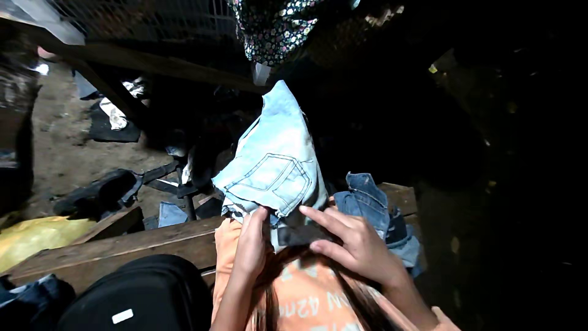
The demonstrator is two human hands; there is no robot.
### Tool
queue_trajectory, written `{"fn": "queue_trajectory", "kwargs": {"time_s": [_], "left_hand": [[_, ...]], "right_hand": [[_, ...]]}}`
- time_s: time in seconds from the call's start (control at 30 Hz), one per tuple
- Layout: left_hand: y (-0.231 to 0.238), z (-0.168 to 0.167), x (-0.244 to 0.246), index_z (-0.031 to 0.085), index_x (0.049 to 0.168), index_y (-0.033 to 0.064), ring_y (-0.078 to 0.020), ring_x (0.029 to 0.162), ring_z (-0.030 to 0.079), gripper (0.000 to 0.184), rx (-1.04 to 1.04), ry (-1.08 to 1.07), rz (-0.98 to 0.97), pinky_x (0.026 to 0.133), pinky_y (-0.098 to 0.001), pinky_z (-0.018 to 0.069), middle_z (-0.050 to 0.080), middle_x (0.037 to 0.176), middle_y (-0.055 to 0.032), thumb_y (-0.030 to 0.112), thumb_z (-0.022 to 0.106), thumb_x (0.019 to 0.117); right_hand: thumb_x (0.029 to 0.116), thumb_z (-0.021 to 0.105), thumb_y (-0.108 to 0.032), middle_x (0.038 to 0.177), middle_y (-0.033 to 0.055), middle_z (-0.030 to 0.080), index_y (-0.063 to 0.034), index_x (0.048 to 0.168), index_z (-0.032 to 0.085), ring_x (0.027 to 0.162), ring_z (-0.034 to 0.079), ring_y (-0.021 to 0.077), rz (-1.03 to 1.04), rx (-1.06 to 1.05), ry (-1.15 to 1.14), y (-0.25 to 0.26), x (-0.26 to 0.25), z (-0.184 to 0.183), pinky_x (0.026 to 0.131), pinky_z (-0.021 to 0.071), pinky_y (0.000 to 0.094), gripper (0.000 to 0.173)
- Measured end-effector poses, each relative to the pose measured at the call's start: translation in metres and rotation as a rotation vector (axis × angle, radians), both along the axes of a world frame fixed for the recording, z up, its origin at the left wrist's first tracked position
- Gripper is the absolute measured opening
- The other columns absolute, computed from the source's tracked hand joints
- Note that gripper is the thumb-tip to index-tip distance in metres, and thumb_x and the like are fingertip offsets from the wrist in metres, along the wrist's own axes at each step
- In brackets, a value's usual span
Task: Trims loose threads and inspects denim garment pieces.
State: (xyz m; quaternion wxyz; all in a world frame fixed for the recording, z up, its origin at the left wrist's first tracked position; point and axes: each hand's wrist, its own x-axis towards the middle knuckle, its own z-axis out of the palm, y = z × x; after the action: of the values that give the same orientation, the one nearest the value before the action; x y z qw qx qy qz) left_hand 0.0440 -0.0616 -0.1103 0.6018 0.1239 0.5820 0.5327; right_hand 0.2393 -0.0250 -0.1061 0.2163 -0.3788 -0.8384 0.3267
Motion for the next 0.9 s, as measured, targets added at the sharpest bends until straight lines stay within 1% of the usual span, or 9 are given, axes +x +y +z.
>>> {"fn": "queue_trajectory", "kwargs": {"time_s": [0.1,0.2,0.3,0.4,0.5,0.57,0.7,0.8,0.9], "left_hand": [[-0.002,-0.003,-0.001,0.062,0.103,0.0107,0.0028,0.091,0.067,0.036,0.016,-0.007,-0.028,0.087,-0.0219,0.0562,0.071,0.091,0.0106,0.012,0.026,0.1044],[-0.004,-0.002,-0.001,0.06,0.106,0.0086,0.0028,0.092,0.067,0.034,0.013,-0.005,-0.04,0.088,-0.0217,0.056,0.07,0.092,0.0098,0.01,0.026,0.1042],[-0.003,0.001,0.001,0.062,0.1,0.0111,0.0029,0.089,0.067,0.038,0.035,-0.005,-0.024,0.086,-0.0212,0.0568,0.071,0.088,0.011,0.007,0.025,0.1027],[-0.003,-0.002,0.001,0.061,0.102,0.0103,0.0035,0.091,0.067,0.036,0.055,0.012,-0.024,0.087,-0.0213,0.0563,0.071,0.09,0.0116,0.008,0.025,0.1024],[-0.007,-0.005,0.001,0.058,0.109,0.005,0.0038,0.093,0.067,0.03,0.072,0.01,-0.028,0.091,-0.0218,0.0555,0.07,0.094,0.0108,0.01,0.029,0.1042],[-0.008,-0.007,0.0,0.055,0.114,0.0014,0.0044,0.095,0.066,0.027,0.079,0.024,-0.046,0.092,-0.0209,0.0543,0.069,0.096,0.0103,0.01,0.031,0.104],[-0.011,-0.014,0.0,0.056,0.11,0.0022,0.0066,0.093,0.066,0.026,0.133,0.08,-0.061,0.09,-0.0188,0.0546,0.069,0.093,0.0131,0.009,0.032,0.1017],[-0.01,-0.016,0.002,0.053,0.111,0.0004,0.0064,0.093,0.066,0.025,0.142,0.107,-0.033,0.091,-0.0184,0.0546,0.069,0.093,0.012,0.008,0.032,0.1002],[-0.01,-0.019,0.002,0.053,0.114,-0.0025,0.0064,0.098,0.065,0.03,0.162,0.106,-0.021,0.095,-0.0188,0.0531,0.069,0.099,0.0111,0.01,0.029,0.1031]], "right_hand": [[0.1054,0.045,-0.047,0.076,0.0058,0.06,-0.0199,0.137,0.067,0.057,0.055,0.0162,-0.029,0.094,-0.084,0.003,-0.006,-0.003,0.049,0.0449,0.0304,0.047],[0.1063,0.043,-0.048,0.078,0.0057,0.06,-0.022,0.135,0.068,0.06,0.056,0.0149,-0.029,0.099,-0.065,0.004,-0.004,-0.005,0.051,0.0455,0.0284,0.046],[0.106,0.043,-0.049,0.077,0.0053,0.06,-0.0212,0.133,0.068,0.062,0.057,0.0145,0.021,0.064,-0.036,0.001,-0.002,-0.006,0.054,0.0471,0.0275,0.046],[0.1057,0.043,-0.049,0.078,0.0064,0.062,-0.0174,0.134,0.068,0.061,0.058,0.0165,0.006,0.07,-0.064,0.001,-0.004,-0.007,0.052,0.0473,0.0307,0.049],[0.1049,0.046,-0.046,0.083,0.0089,0.066,-0.0115,0.133,0.069,0.066,0.063,0.0176,-0.007,-0.008,-0.056,0.004,-0.006,-0.008,0.056,0.0512,0.033,0.05],[0.1044,0.047,-0.045,0.083,0.0089,0.066,-0.0108,0.131,0.07,0.067,0.062,0.0172,0.003,-0.08,-0.035,0.007,-0.006,-0.01,0.057,0.0509,0.0337,0.049],[0.105,0.049,-0.043,0.081,0.0059,0.063,-0.0139,0.127,0.073,0.068,0.059,0.0131,0.018,-0.184,0.012,0.013,-0.005,-0.013,0.059,0.0492,0.0311,0.043],[0.1056,0.048,-0.041,0.078,0.0047,0.061,-0.0172,0.122,0.076,0.064,0.057,0.0114,0.015,-0.115,0.003,0.013,-0.008,-0.015,0.056,0.0469,0.0271,0.04],[0.1058,0.046,-0.042,0.078,0.0063,0.061,-0.0218,0.12,0.077,0.062,0.056,0.0133,-0.033,0.029,-0.032,0.013,-0.011,-0.02,0.053,0.0451,0.0278,0.04]]}}
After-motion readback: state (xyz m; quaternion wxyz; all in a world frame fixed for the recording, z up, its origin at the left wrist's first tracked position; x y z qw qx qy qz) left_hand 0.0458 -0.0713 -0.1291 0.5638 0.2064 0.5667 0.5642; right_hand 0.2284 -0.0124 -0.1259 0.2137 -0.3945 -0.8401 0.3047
